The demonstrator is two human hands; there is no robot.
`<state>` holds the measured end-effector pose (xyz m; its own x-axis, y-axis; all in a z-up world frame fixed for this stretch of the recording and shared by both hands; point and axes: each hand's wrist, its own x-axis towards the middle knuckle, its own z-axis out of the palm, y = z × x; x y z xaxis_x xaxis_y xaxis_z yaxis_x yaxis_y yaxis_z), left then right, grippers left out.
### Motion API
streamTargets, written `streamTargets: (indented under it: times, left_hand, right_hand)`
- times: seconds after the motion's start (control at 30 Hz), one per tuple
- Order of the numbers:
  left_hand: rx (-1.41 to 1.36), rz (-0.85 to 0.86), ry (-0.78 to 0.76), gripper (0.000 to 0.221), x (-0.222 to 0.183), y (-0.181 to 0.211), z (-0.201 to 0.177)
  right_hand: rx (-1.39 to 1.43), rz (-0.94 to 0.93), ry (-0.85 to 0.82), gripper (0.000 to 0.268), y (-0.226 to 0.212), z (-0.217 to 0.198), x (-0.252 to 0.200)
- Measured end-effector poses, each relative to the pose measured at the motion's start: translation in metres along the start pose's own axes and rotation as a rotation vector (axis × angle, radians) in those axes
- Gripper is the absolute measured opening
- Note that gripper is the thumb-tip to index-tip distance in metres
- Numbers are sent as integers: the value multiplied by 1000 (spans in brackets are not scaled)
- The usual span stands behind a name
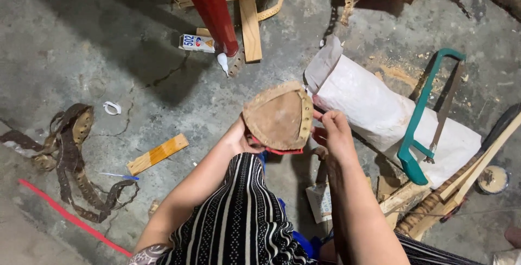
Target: Repairing or assembling the base of a percussion instrument by stretching a skin over a wooden frame and securing it with nails and wooden strips.
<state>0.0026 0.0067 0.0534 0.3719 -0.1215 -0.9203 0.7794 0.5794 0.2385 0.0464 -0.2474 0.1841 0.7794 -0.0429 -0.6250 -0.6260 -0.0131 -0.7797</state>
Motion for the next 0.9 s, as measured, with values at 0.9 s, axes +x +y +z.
streamTargets:
  times: [0.9]
  left_hand:
    - [1246,1252,267,38,-36,83,63]
  right_hand:
    - [212,-25,102,10,29,-43,4]
